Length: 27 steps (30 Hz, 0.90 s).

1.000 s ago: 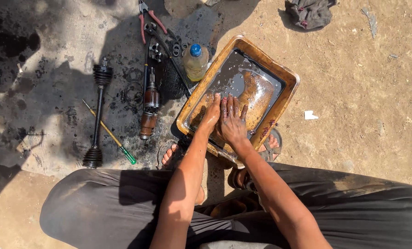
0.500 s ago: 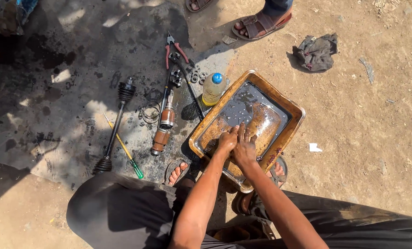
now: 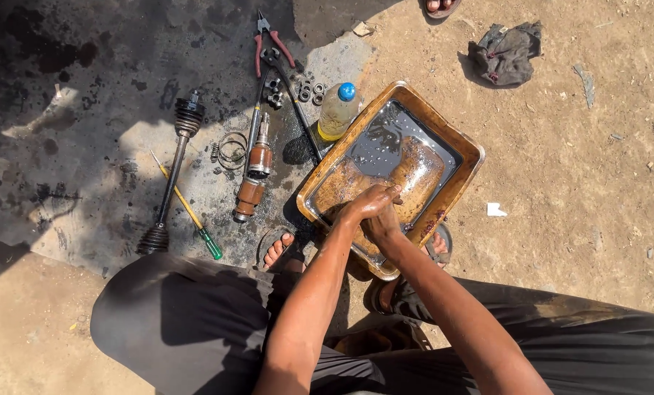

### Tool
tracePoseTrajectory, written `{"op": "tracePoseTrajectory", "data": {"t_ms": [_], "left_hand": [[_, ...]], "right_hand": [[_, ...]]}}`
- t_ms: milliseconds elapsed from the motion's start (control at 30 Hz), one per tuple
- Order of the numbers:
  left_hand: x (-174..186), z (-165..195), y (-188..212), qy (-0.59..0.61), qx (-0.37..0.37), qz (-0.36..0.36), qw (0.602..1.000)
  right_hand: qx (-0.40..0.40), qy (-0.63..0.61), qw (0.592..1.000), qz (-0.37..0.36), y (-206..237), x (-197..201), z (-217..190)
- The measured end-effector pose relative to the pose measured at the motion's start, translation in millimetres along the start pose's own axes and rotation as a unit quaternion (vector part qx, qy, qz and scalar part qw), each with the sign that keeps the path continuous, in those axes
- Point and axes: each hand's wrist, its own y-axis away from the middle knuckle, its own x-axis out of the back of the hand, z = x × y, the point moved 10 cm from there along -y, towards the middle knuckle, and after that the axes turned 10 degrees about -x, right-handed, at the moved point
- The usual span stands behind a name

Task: The person sits on the ground and cleans greasy automotive parts in a wooden tray filled with liquid, scrubbing components by hand and pouring liquid from a plastic bottle over them. They rub a metal cup-shaped part, agitate small parts in the tray, and handle a driveshaft and pliers lying nearby.

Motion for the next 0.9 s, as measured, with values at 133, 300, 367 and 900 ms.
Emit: {"op": "tracePoseTrajectory", "data": {"t_ms": [133,300,367,900], "left_hand": [[11,4,-7,0.148,0.047,0.025,0.988],[-31,33,6,0.727,0.14,-0.217,0.636],[-32,30,11,0.743,0.13,-0.254,0.606],[-34,19,8,0.805,0.146,-0.226,0.529]], "right_hand": [[-0.078,-0.333,0.94,-0.021,-7,4,26],[-0.112,-0.229,0.965,-0.066,-6,-1,12],[-0.075,-0.232,0.968,-0.069,-2,-2,-7],[-0.402,-0.215,0.828,-0.326,17,-24,55]]}}
